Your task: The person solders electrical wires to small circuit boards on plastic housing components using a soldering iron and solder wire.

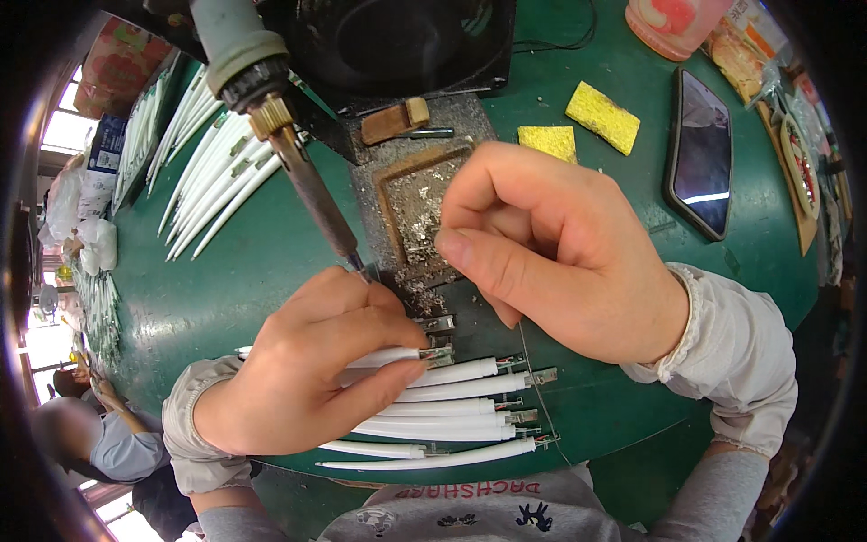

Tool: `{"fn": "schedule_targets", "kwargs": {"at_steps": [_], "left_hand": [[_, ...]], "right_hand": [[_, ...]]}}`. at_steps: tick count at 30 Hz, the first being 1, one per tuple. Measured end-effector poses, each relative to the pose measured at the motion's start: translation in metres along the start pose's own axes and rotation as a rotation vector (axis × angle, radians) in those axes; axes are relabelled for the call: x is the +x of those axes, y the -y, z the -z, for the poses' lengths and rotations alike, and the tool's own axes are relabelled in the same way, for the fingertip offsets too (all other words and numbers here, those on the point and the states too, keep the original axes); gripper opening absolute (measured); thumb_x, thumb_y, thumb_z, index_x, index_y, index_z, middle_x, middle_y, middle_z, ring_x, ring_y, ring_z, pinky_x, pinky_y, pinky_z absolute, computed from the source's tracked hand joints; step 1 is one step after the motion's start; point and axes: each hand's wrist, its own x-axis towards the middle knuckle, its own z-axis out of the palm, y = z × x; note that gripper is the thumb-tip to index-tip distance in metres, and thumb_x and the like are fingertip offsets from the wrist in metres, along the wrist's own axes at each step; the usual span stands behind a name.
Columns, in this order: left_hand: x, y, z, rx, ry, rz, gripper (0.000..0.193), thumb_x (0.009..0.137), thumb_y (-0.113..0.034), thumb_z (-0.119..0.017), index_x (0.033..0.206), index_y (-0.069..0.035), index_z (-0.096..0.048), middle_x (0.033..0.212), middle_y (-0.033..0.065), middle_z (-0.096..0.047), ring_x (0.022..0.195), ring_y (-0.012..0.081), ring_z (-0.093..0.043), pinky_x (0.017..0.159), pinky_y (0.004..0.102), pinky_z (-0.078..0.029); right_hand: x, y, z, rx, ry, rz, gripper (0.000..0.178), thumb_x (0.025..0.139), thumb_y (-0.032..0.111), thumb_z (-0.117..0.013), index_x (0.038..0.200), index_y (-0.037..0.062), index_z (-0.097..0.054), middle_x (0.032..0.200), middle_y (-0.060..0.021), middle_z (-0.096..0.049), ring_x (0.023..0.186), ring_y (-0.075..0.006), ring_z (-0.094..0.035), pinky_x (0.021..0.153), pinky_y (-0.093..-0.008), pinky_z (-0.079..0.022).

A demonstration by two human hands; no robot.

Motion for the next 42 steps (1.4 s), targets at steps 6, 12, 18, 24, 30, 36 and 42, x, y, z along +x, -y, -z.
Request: {"fn": "schedule_targets", "kwargs": {"at_steps": [6, 12, 18, 24, 30, 36, 42], "left_hand": [[0.009, 0.005, 0.016, -0.014, -0.031, 0.098, 0.017, 0.072, -0.002, -0.066, 0.088, 0.0, -0.062, 0.083, 0.0119, -0.059, 0.074, 0.0254, -0.055, 0.066, 0.0314, -0.044], [0.023, 0.049, 0.04, 0.928, -0.527, 0.018, 0.022, 0.074, -0.005, -0.062, 0.093, 0.002, -0.054, 0.087, 0.0155, -0.053, 0.082, 0.0334, -0.05, 0.071, 0.04, -0.04], [0.026, 0.071, 0.038, 0.933, -0.439, 0.113, 0.021, 0.071, 0.001, -0.059, 0.092, 0.002, -0.054, 0.09, 0.0146, -0.052, 0.083, 0.0325, -0.048, 0.071, 0.0415, -0.04], [0.02, 0.048, 0.034, 0.853, -0.401, 0.149, 0.018, 0.071, 0.003, -0.06, 0.088, 0.001, -0.054, 0.083, 0.0133, -0.054, 0.078, 0.0314, -0.05, 0.073, 0.0422, -0.041], [0.012, 0.002, 0.025, 0.847, -0.213, 0.112, 0.013, 0.071, 0.0, -0.063, 0.081, -0.003, -0.055, 0.074, 0.0106, -0.055, 0.07, 0.029, -0.054, 0.094, 0.047, -0.038], [0.0, -0.025, 0.018, 0.438, -0.088, 0.156, 0.021, 0.064, 0.003, -0.069, 0.079, 0.0, -0.055, 0.075, 0.0108, -0.058, 0.071, 0.0296, -0.058, 0.069, 0.0355, -0.049], [-0.004, -0.027, 0.017, 0.335, -0.098, 0.116, 0.024, 0.062, 0.003, -0.072, 0.078, 0.001, -0.055, 0.075, 0.0116, -0.059, 0.068, 0.0272, -0.06, 0.059, 0.0316, -0.047]], "right_hand": [[-0.003, -0.001, 0.004, 0.0, 0.047, -0.026, 0.014, 0.09, 0.014, -0.051, 0.088, 0.0015, -0.046, 0.062, -0.001, -0.051, 0.045, -0.0035, -0.045, 0.04, -0.0166, -0.029], [0.0, -0.008, 0.0, -0.036, 0.082, -0.026, 0.008, 0.089, 0.01, -0.05, 0.087, 0.0028, -0.047, 0.055, -0.0016, -0.05, 0.047, -0.0067, -0.047, 0.043, -0.022, -0.034], [-0.001, -0.009, 0.0, -0.052, 0.072, 0.077, 0.009, 0.085, 0.009, -0.054, 0.085, 0.0033, -0.047, 0.053, -0.0044, -0.05, 0.045, -0.0112, -0.047, 0.043, -0.0274, -0.036], [-0.005, 0.001, 0.001, -0.147, 0.066, 0.102, 0.011, 0.081, 0.009, -0.058, 0.08, 0.0022, -0.049, 0.055, -0.0051, -0.05, 0.048, -0.0126, -0.047, 0.045, -0.0288, -0.037], [-0.008, -0.001, -0.003, -0.251, 0.081, 0.133, 0.013, 0.076, 0.005, -0.066, 0.079, 0.0025, -0.053, 0.057, 0.0013, -0.051, 0.049, -0.0047, -0.045, 0.044, -0.0213, -0.034], [-0.015, 0.016, -0.006, -0.273, 0.043, -0.053, 0.021, 0.075, 0.007, -0.066, 0.092, 0.0036, -0.053, 0.065, 0.0008, -0.057, 0.051, -0.0038, -0.049, 0.044, -0.0177, -0.037], [-0.013, 0.005, -0.01, -0.254, 0.092, 0.059, 0.024, 0.075, 0.007, -0.066, 0.096, 0.0027, -0.054, 0.073, -0.0011, -0.061, 0.055, -0.0046, -0.052, 0.043, -0.0178, -0.039]]}}
